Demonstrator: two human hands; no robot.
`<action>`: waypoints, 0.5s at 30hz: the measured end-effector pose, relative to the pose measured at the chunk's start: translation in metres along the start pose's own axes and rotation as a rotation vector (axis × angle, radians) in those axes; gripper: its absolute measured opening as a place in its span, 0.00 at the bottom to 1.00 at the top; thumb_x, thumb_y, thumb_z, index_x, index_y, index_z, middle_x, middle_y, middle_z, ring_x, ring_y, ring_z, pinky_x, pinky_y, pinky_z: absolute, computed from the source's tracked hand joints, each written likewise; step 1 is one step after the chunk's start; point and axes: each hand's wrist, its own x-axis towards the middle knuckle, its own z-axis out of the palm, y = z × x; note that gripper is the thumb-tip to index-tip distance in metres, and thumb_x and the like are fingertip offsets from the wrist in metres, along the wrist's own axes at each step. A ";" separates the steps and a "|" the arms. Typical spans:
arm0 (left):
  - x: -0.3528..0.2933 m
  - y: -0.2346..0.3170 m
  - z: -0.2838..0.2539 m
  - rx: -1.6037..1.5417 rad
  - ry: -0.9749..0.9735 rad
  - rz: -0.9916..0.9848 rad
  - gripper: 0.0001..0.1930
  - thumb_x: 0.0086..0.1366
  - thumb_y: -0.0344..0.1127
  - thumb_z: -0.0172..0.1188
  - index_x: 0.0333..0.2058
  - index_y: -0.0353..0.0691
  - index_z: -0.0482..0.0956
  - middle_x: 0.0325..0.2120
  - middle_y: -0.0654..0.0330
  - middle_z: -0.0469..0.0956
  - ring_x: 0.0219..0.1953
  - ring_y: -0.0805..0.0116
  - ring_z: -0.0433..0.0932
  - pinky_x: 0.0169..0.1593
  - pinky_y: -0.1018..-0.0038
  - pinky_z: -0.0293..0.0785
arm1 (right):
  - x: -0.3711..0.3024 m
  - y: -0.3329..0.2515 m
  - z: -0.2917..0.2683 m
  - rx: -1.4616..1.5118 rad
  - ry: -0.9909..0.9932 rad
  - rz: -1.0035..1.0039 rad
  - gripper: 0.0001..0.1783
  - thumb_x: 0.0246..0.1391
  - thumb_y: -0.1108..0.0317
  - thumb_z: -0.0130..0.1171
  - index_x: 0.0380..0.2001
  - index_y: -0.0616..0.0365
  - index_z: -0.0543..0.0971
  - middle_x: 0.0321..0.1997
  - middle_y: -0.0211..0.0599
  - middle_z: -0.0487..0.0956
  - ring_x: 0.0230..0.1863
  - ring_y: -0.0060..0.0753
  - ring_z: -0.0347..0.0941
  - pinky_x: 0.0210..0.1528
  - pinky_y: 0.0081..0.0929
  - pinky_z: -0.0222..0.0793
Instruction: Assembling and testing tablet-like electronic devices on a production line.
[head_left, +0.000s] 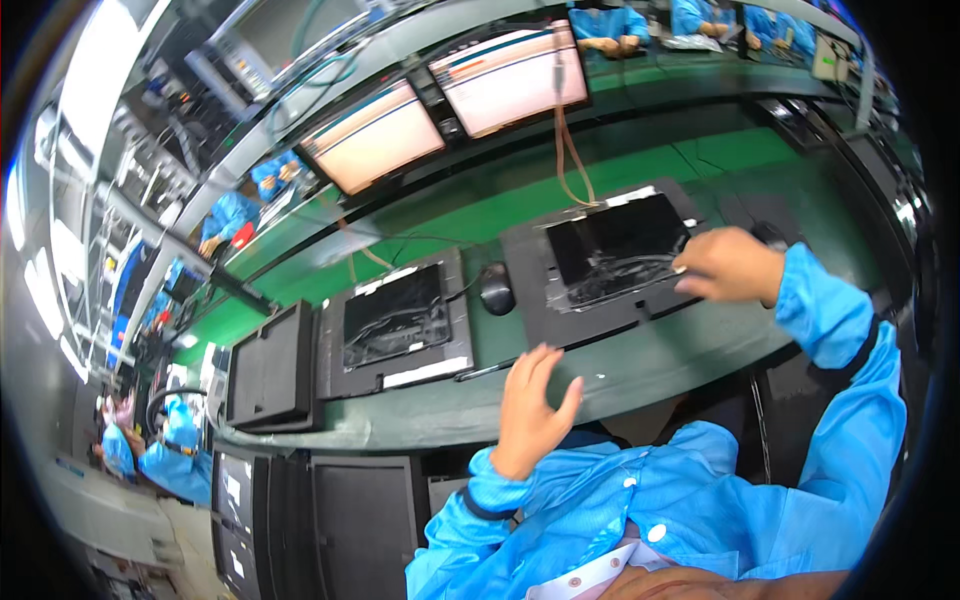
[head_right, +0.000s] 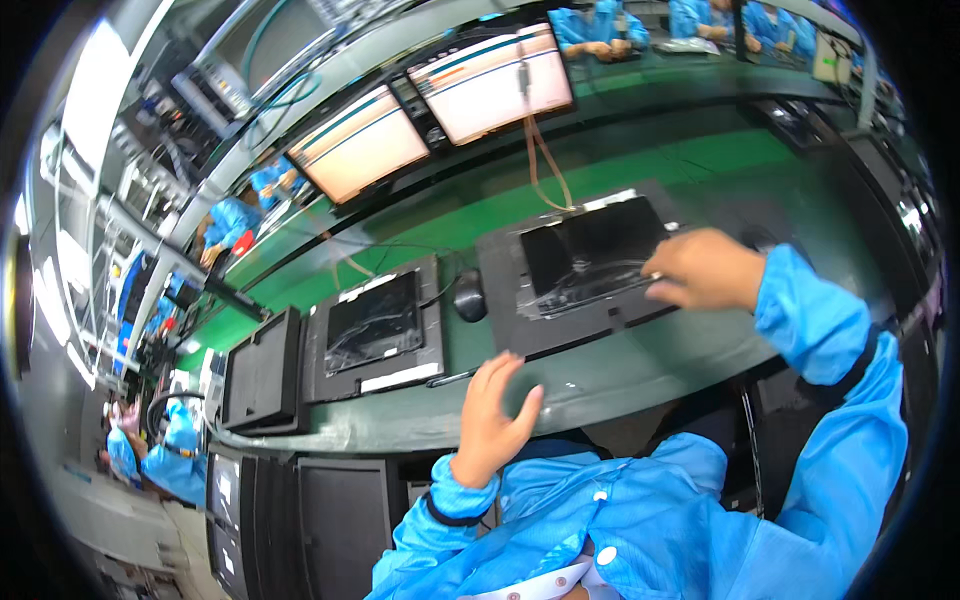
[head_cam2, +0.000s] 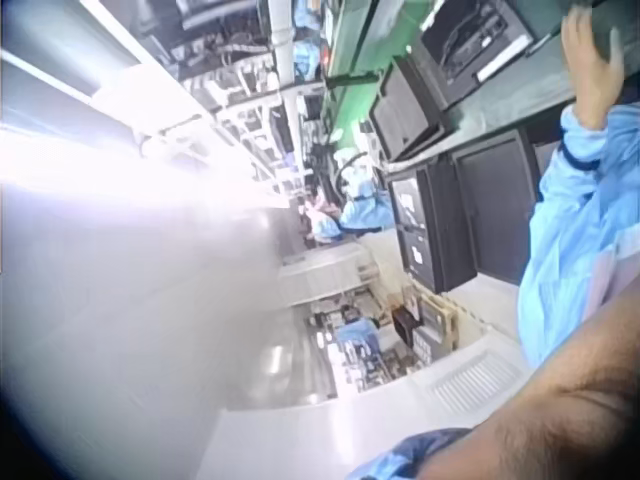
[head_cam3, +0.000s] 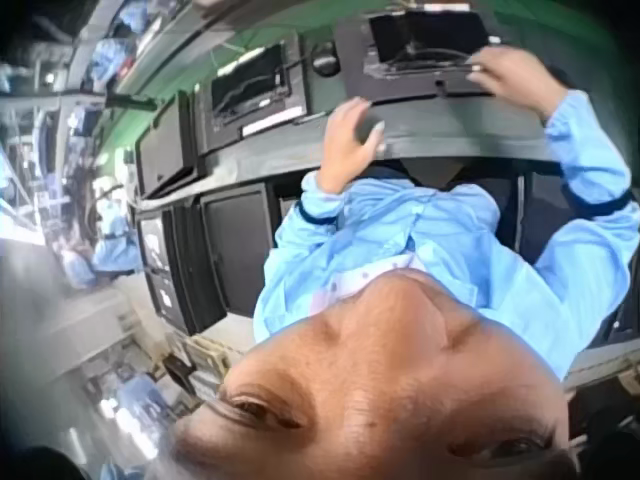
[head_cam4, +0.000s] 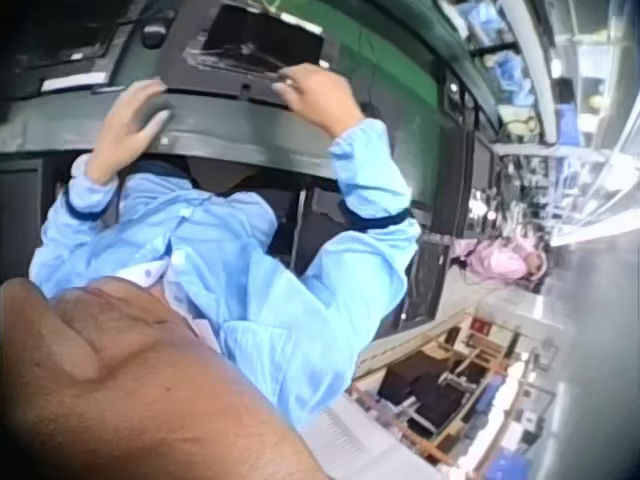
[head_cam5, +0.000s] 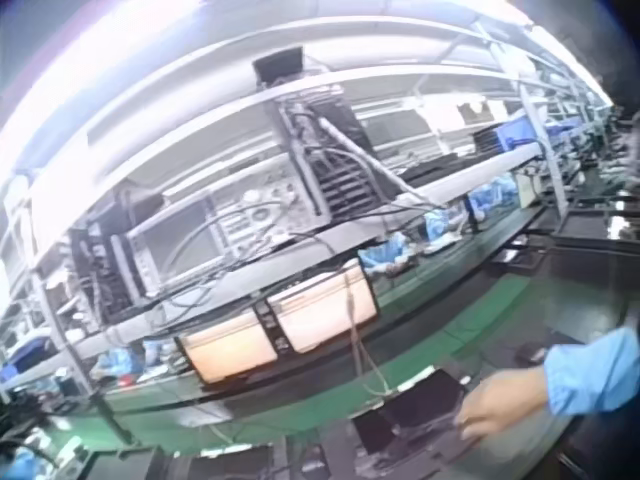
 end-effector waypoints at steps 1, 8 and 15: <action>0.013 0.006 0.012 -0.012 -0.030 0.019 0.25 0.59 0.35 0.70 0.54 0.36 0.77 0.55 0.44 0.75 0.60 0.43 0.72 0.66 0.52 0.65 | -0.016 0.022 -0.007 -0.055 0.009 0.064 0.18 0.58 0.53 0.62 0.43 0.54 0.83 0.41 0.46 0.82 0.43 0.53 0.79 0.46 0.47 0.75; 0.031 0.011 0.102 0.012 -0.174 0.313 0.26 0.56 0.32 0.70 0.54 0.35 0.75 0.62 0.42 0.67 0.68 0.39 0.62 0.70 0.42 0.55 | -0.120 0.155 -0.052 0.081 0.021 0.848 0.21 0.63 0.50 0.59 0.35 0.60 0.84 0.33 0.44 0.83 0.39 0.43 0.81 0.44 0.39 0.75; 0.040 0.007 0.112 -0.025 -0.158 0.302 0.17 0.55 0.27 0.67 0.45 0.35 0.80 0.55 0.45 0.74 0.63 0.39 0.70 0.68 0.42 0.62 | -0.146 0.257 -0.013 0.725 0.860 1.169 0.17 0.64 0.54 0.59 0.39 0.58 0.81 0.34 0.33 0.81 0.33 0.27 0.78 0.35 0.27 0.74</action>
